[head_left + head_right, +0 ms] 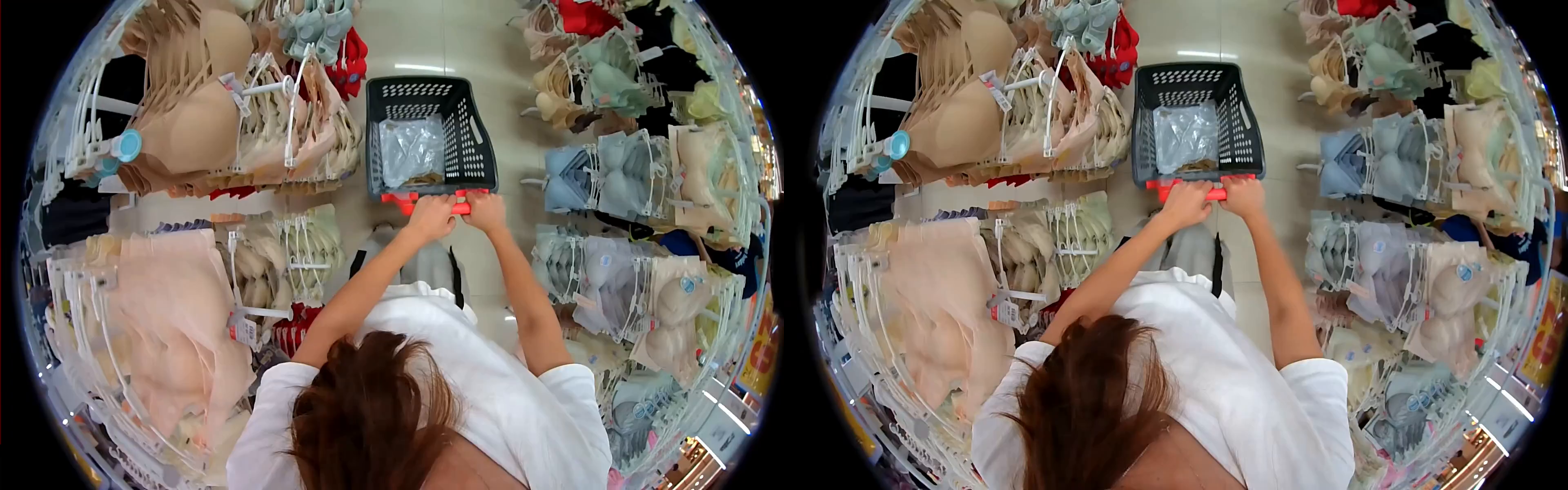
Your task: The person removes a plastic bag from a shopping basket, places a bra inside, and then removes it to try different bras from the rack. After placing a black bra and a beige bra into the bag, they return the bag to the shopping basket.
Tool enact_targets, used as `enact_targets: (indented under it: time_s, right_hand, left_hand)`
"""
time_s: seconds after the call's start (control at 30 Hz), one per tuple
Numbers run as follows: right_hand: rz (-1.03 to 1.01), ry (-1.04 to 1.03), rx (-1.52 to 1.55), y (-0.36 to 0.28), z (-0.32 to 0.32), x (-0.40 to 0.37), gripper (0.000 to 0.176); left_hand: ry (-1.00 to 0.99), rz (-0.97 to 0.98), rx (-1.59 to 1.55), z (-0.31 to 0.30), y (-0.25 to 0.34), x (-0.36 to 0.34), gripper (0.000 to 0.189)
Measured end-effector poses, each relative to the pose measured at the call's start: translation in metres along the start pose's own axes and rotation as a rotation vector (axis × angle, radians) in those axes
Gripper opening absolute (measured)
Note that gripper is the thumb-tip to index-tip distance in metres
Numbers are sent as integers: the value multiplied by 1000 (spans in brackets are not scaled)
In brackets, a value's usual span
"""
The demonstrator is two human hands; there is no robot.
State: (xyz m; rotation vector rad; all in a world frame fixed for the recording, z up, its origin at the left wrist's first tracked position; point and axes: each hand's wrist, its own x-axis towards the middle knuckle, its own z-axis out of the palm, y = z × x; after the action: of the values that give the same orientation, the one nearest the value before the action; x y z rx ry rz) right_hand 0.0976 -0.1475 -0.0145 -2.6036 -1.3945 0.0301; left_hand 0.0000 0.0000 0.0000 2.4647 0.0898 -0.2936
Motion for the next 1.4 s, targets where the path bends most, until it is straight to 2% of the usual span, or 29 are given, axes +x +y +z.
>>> enact_targets:
  time_s: [0.07, 0.1, 0.4, 0.47, 0.5, 0.57, 0.6, 0.67, 0.7, 0.73, 0.77, 0.83, 0.87, 0.9, 0.97, 1.07, 1.1, 1.13, 1.2, 1.23, 1.3, 1.33, 1.4]
  right_hand:
    - [-6, 48, -35, 5, -7, -9, 21]
    - [-7, 103, 15, -3, 21, 53, 21]
    - [10, -11, 27, 26, 11, 76, 19]
    - [76, -188, 8, 23, 2, 89, 19]
    - [75, -194, 8, 24, -6, 99, 19]
    - [53, -554, 118, 23, -22, 114, 26]
    - [33, -732, 202, 26, -31, 119, 34]
    - [-92, -1105, 375, 43, -35, 144, 51]
    - [-200, -1303, 472, 53, -29, 155, 61]
    - [-233, -1439, 692, 63, -15, 161, 68]
    - [-229, -1447, 714, 71, -1, 171, 68]
    - [-178, -1834, 1182, 88, 32, 194, 60]
    - [22, -2036, 1321, 99, 61, 205, 53]
    - [140, -2057, 1392, 114, 93, 221, 48]
    - [356, -1899, 1471, 147, 171, 249, 44]
    - [723, -1317, 1002, 190, 321, 255, 44]
    - [847, -1092, 803, 200, 354, 260, 43]
    - [862, -1079, 807, 207, 378, 266, 43]
    - [964, -909, 364, 209, 425, 282, 37]
    - [976, -915, 362, 211, 444, 290, 37]
    - [606, -1020, 578, 217, 476, 311, 36]
    - [558, -1020, 633, 219, 491, 321, 40]
    - [530, -1080, 430, 225, 522, 337, 44]
  left_hand:
    - [279, 222, -9, 5, 7, -5, 31]
    - [271, 213, 65, -26, -42, 21, 31]
    - [239, 144, 7, -29, -40, 62, 28]
    - [253, 156, 11, -43, -42, 67, 28]
    - [252, 152, 6, -53, -41, 72, 28]
    - [185, 70, -198, -67, -38, 73, 28]
    - [169, 63, -204, -68, -35, 73, 28]
    - [39, -288, -274, -68, -33, 79, 27]
    - [136, -386, -310, -63, -31, 82, 24]
    - [244, -445, -241, -58, -27, 86, 23]
    - [355, -497, -167, -53, -26, 90, 23]
    - [436, -542, -171, -47, -27, 87, 17]
    - [493, -567, -103, -49, -26, 87, 16]
    - [553, -589, -31, -53, -28, 88, 18]
    - [677, -714, 49, -46, -37, 89, 18]
    - [942, -1128, -343, 6, -55, 65, 16]
    - [934, -1190, -338, 3, -53, 68, 16]
    - [938, -1253, -338, -1, -49, 73, 15]
    - [939, -1342, -324, -11, -34, 81, 13]
    - [938, -1381, -324, -14, -27, 82, 13]
    - [929, -1446, -331, -12, -25, 87, 11]
    - [928, -1470, -340, -9, -26, 90, 10]
    - [906, -1533, -319, -5, -30, 99, 10]
